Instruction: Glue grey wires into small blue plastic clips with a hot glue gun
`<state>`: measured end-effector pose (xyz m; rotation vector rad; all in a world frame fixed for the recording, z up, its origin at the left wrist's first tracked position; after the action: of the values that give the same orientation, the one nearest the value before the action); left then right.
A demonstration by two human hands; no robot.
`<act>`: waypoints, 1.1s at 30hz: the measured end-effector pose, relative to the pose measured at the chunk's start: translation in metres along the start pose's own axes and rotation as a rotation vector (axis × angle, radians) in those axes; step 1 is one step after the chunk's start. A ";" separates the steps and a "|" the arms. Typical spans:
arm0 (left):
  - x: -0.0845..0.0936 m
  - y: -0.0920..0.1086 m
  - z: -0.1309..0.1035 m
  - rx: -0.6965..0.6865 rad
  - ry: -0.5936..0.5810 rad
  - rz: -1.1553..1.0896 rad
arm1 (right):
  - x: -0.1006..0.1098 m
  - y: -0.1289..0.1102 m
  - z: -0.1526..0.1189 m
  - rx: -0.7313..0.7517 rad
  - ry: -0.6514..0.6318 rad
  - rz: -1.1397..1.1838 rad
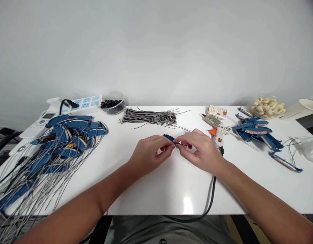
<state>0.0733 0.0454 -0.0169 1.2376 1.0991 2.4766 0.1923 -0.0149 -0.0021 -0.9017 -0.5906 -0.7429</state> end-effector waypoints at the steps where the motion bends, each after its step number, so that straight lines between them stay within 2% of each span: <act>1: 0.000 -0.001 0.000 0.002 0.002 0.001 | 0.001 0.001 0.000 -0.006 0.006 -0.003; 8: 0.004 -0.013 0.000 0.067 0.004 -0.004 | 0.007 0.011 0.001 -0.040 0.036 -0.009; 14: -0.005 -0.021 0.001 0.200 -0.038 -0.194 | 0.003 -0.001 0.001 0.035 0.034 -0.044; 17: -0.006 -0.025 0.000 0.247 -0.032 -0.221 | 0.002 -0.001 0.001 0.029 0.017 -0.047; 21: 0.006 -0.034 0.002 0.240 0.036 -0.093 | 0.005 0.022 0.000 -0.105 0.029 -0.076; 26: 0.025 -0.056 0.009 0.214 0.109 0.212 | 0.010 0.067 -0.007 -0.278 0.078 -0.333; 30: 0.024 -0.073 0.011 0.259 0.071 0.320 | 0.000 0.092 -0.012 -0.382 0.015 -0.400; 33: 0.014 -0.063 0.012 0.159 0.021 0.283 | -0.004 0.098 -0.013 -0.419 0.008 -0.382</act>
<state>0.0621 0.1031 -0.0462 1.5102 1.2228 2.6516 0.2679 0.0149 -0.0579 -1.1846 -0.6194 -1.2454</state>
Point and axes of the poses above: each hand's wrist, its own z-axis towards the middle knuckle, its own x-axis out of the back of the hand, y = z × x, the point moved 10 cm from there along z, towards the middle knuckle, and after that the axes turned 4 degrees about -z, right-handed, at the moved point
